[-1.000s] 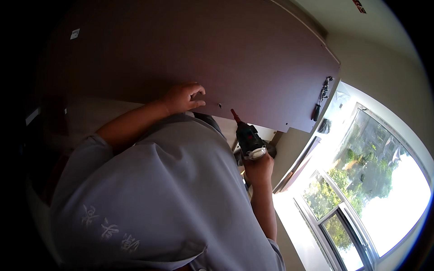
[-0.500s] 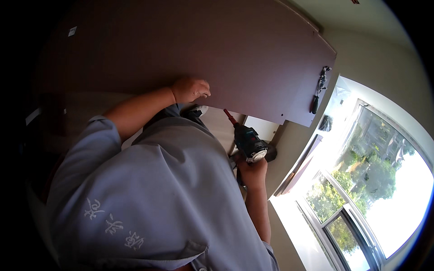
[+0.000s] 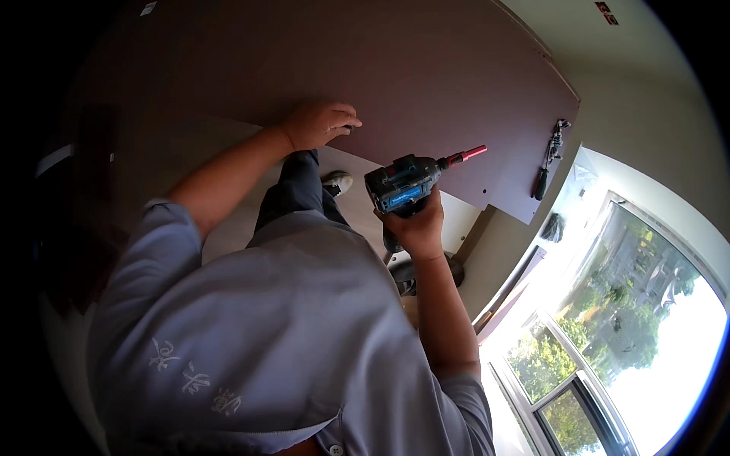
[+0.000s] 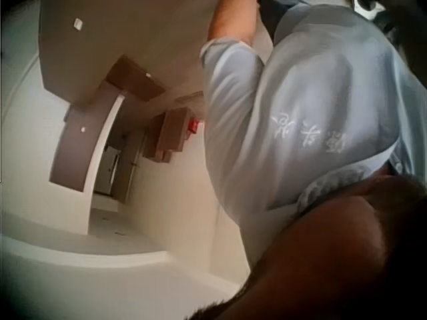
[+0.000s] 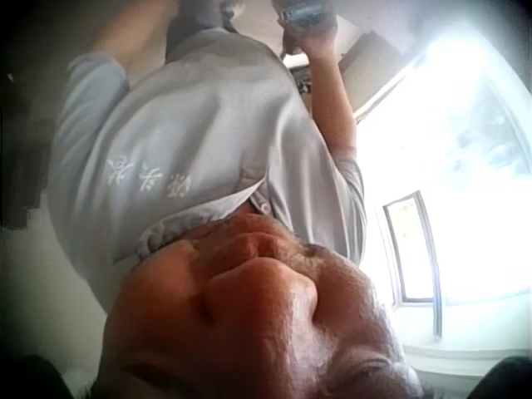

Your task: The person uses a power drill to drive screws into a large wooden board and then lifts the board to lean it against a wall.

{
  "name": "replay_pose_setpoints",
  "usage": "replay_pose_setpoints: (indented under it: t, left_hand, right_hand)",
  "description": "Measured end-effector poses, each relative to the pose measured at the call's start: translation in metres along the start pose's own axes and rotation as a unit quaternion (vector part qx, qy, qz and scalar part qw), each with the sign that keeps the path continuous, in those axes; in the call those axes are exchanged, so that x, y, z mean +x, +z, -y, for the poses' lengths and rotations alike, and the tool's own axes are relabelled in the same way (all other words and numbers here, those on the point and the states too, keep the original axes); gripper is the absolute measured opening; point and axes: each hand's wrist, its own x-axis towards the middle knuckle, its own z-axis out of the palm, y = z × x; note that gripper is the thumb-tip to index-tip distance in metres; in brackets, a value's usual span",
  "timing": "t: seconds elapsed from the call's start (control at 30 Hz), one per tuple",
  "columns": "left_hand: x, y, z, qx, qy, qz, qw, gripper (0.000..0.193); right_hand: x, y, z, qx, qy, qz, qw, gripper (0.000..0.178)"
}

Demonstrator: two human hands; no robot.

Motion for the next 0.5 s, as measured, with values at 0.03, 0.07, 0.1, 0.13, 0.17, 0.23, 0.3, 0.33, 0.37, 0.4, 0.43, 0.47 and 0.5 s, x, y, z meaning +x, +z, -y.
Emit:
replay_pose_setpoints:
  t: [0.03, 0.07, 0.1, 0.13, 0.17, 0.23, 0.3, 0.33, 0.37, 0.4, 0.43, 0.47, 0.5]
  left_hand:
    - [-0.005, -0.004, -0.011, 0.044, 0.0, -0.033, 0.998, 0.012]
    - [-0.012, -0.012, -0.019, 0.001, -0.066, -0.053, 0.996, 0.013]
    - [-0.022, -0.02, -0.027, -0.043, -0.13, -0.074, 0.988, 0.014]
    - [-0.033, -0.026, -0.033, -0.087, -0.192, -0.095, 0.973, 0.018]
    - [-0.046, -0.029, -0.037, -0.122, -0.268, -0.081, 0.952, 0.022]
    - [-0.08, -0.026, -0.037, -0.193, -0.411, -0.047, 0.89, 0.032]
    - [-0.116, 0.007, -0.007, -0.312, -0.476, -0.07, 0.819, 0.044]
    - [-0.111, 0.006, -0.016, -0.405, -0.518, -0.08, 0.749, 0.046]
    - [-0.105, 0.006, -0.023, -0.494, -0.551, -0.091, 0.666, 0.049]
    - [-0.097, 0.007, -0.025, -0.546, -0.541, -0.144, 0.623, 0.054]
    - [-0.092, 0.01, -0.022, -0.557, -0.537, -0.163, 0.612, 0.054]
    - [-0.087, 0.014, -0.017, -0.569, -0.533, -0.182, 0.599, 0.054]
    - [-0.084, 0.019, -0.013, -0.581, -0.53, -0.2, 0.585, 0.054]
  right_hand:
    - [0.009, 0.008, -0.008, -0.043, -0.046, -0.019, 0.998, 0.075]
    - [0.015, 0.015, -0.006, -0.091, -0.042, -0.032, 0.994, 0.076]
    - [0.02, 0.02, -0.004, -0.139, -0.039, -0.046, 0.988, 0.077]
    - [0.026, 0.022, -0.008, -0.159, -0.061, -0.054, 0.984, 0.079]
    - [0.032, 0.025, -0.018, -0.176, -0.084, -0.067, 0.979, 0.081]
    - [0.042, 0.026, -0.029, -0.21, -0.14, -0.095, 0.963, 0.084]
    - [0.053, 0.028, -0.026, -0.241, -0.216, -0.116, 0.939, 0.087]
    - [0.054, 0.027, -0.023, -0.265, -0.207, -0.137, 0.932, 0.083]
    - [0.057, 0.027, -0.02, -0.272, -0.199, -0.132, 0.932, 0.082]
    - [0.06, 0.027, -0.017, -0.278, -0.191, -0.128, 0.933, 0.08]
    - [0.063, 0.025, -0.014, -0.287, -0.181, -0.124, 0.932, 0.079]
    - [0.067, 0.024, -0.016, -0.28, -0.199, -0.125, 0.931, 0.079]
    - [0.072, 0.024, -0.018, -0.261, -0.224, -0.129, 0.93, 0.079]
